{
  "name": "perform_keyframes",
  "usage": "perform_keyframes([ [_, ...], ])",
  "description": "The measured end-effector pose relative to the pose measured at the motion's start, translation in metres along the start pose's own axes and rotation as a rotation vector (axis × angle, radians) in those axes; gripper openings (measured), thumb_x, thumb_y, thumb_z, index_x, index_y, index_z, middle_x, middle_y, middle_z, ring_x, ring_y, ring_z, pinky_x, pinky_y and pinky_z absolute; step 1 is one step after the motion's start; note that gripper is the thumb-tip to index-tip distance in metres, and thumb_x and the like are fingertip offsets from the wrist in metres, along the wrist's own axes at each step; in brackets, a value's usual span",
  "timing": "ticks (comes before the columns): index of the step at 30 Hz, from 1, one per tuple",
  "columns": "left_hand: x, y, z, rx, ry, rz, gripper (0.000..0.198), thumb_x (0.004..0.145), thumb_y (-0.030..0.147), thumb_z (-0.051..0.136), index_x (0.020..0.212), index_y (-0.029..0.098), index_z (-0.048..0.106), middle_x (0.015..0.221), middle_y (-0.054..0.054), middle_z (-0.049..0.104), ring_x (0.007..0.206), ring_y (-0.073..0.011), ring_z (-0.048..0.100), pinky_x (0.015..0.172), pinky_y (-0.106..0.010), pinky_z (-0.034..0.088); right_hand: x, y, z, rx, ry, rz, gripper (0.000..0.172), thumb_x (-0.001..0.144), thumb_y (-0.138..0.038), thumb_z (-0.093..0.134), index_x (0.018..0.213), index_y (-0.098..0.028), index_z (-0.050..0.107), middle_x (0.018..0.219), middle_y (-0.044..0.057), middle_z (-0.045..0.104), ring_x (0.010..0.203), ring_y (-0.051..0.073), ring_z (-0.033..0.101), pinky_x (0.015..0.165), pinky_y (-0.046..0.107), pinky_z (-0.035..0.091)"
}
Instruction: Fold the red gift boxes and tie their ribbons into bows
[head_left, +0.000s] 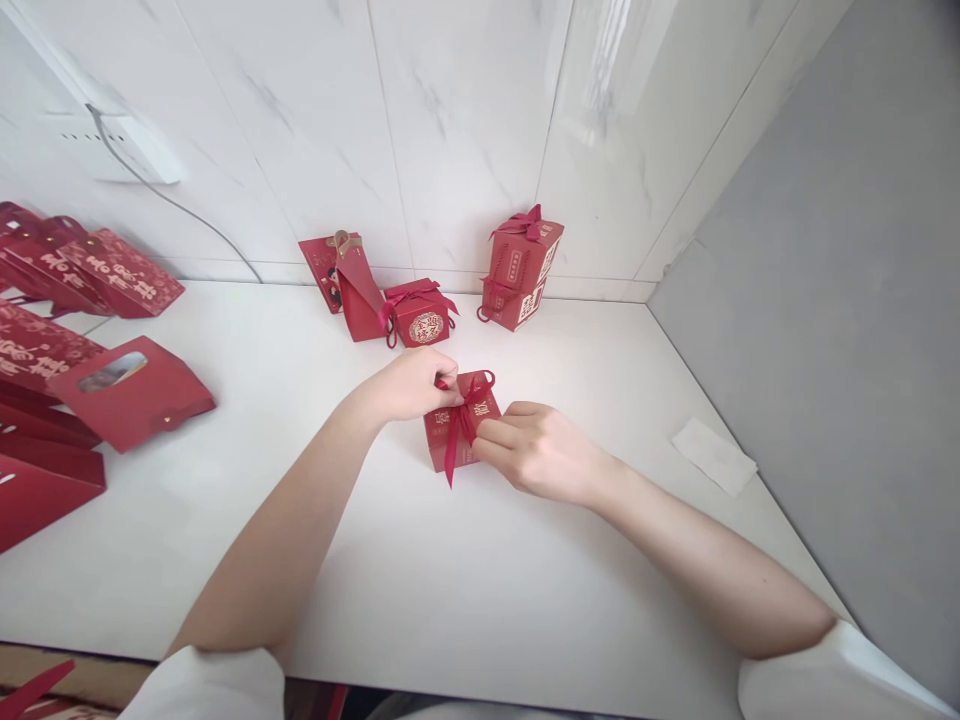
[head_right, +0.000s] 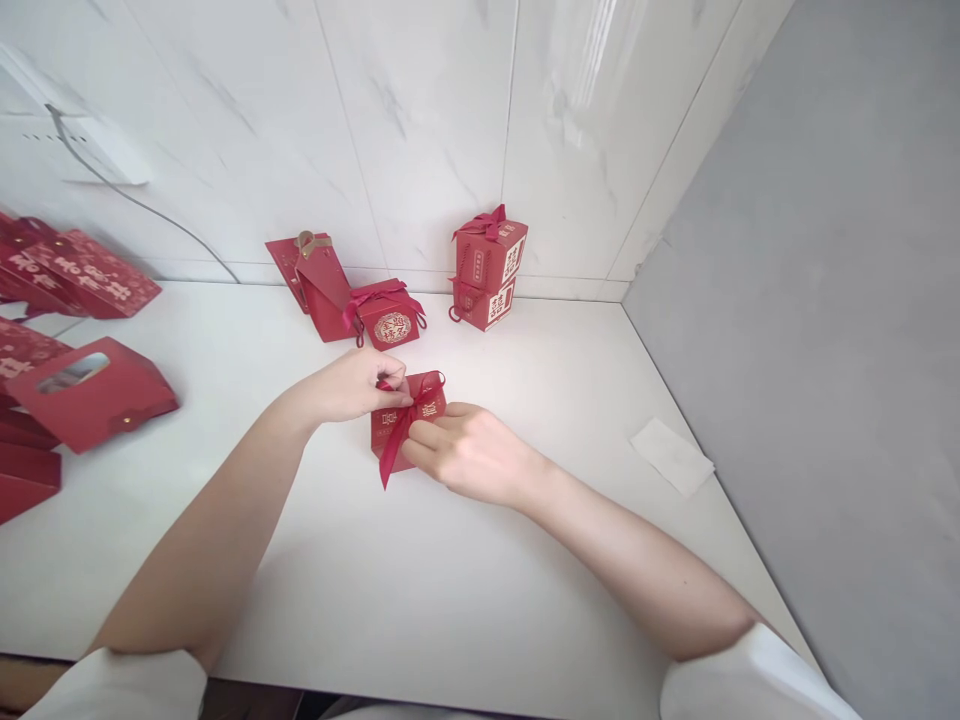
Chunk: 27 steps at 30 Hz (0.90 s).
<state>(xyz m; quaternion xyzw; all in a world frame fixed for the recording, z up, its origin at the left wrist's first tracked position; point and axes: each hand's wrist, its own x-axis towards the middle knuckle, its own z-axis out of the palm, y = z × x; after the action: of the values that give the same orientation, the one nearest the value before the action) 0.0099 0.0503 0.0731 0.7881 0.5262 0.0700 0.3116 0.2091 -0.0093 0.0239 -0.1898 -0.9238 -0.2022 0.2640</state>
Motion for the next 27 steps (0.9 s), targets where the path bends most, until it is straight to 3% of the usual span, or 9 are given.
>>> perform_keyframes([
  [6,0.001,-0.001,0.0,0.008,0.002,0.024,0.033,0.073,0.024,0.063,0.059,0.019,0.032,0.061,0.004,0.039,0.057,-0.0109,0.035,0.053,-0.027,0.027,-0.004,0.001,0.004,0.089,-0.091,0.012,0.034,0.093,0.001,0.034,0.07,-0.019,0.047,0.066,-0.002,0.046,0.053,0.013,0.028,0.056,0.029,0.028],
  [10,0.003,-0.009,-0.001,-0.059,-0.017,0.077,0.013,0.073,0.026,0.063,0.075,0.021,0.051,0.078,0.002,0.061,0.072,-0.0156,0.055,0.062,-0.028,0.04,-0.004,-0.002,0.006,0.157,-0.126,0.025,0.033,0.097,-0.004,0.036,0.071,-0.019,0.051,0.067,-0.002,0.05,0.054,0.013,0.034,0.057,0.028,0.031],
  [12,0.004,-0.014,-0.004,-0.126,-0.072,0.098,0.016,0.075,0.031,0.065,0.086,0.022,0.058,0.09,0.0,0.067,0.083,-0.0185,0.061,0.071,-0.031,0.045,-0.005,0.0,0.004,0.225,-0.146,0.054,0.029,0.098,-0.01,0.039,0.075,-0.018,0.055,0.07,-0.001,0.055,0.056,0.013,0.038,0.059,0.028,0.033],
  [15,0.002,-0.018,-0.011,-0.194,-0.138,0.095,0.025,0.078,0.041,0.065,0.094,0.022,0.064,0.099,-0.004,0.069,0.092,-0.0214,0.064,0.081,-0.034,0.048,-0.007,0.003,-0.007,0.377,-0.176,0.066,0.025,0.099,-0.024,0.047,0.077,-0.018,0.059,0.069,-0.001,0.058,0.057,0.012,0.041,0.06,0.027,0.034],
  [19,-0.003,-0.019,-0.021,-0.197,-0.137,0.055,0.031,0.08,0.047,0.064,0.1,0.023,0.065,0.105,-0.004,0.069,0.098,-0.0223,0.063,0.086,-0.036,0.048,-0.007,0.007,-0.025,0.511,-0.199,0.102,0.03,0.098,-0.037,0.052,0.075,-0.019,0.06,0.059,-0.004,0.053,0.051,0.011,0.035,0.057,0.026,0.031],
  [27,-0.013,-0.021,-0.035,-0.066,-0.076,-0.016,0.04,0.079,0.054,0.064,0.108,0.026,0.065,0.109,-0.005,0.068,0.097,-0.0223,0.063,0.082,-0.033,0.048,-0.01,0.021,-0.036,0.434,-0.195,0.223,0.029,0.102,-0.032,0.043,0.086,-0.019,0.064,0.067,-0.001,0.059,0.051,0.01,0.04,0.059,0.028,0.033],
])
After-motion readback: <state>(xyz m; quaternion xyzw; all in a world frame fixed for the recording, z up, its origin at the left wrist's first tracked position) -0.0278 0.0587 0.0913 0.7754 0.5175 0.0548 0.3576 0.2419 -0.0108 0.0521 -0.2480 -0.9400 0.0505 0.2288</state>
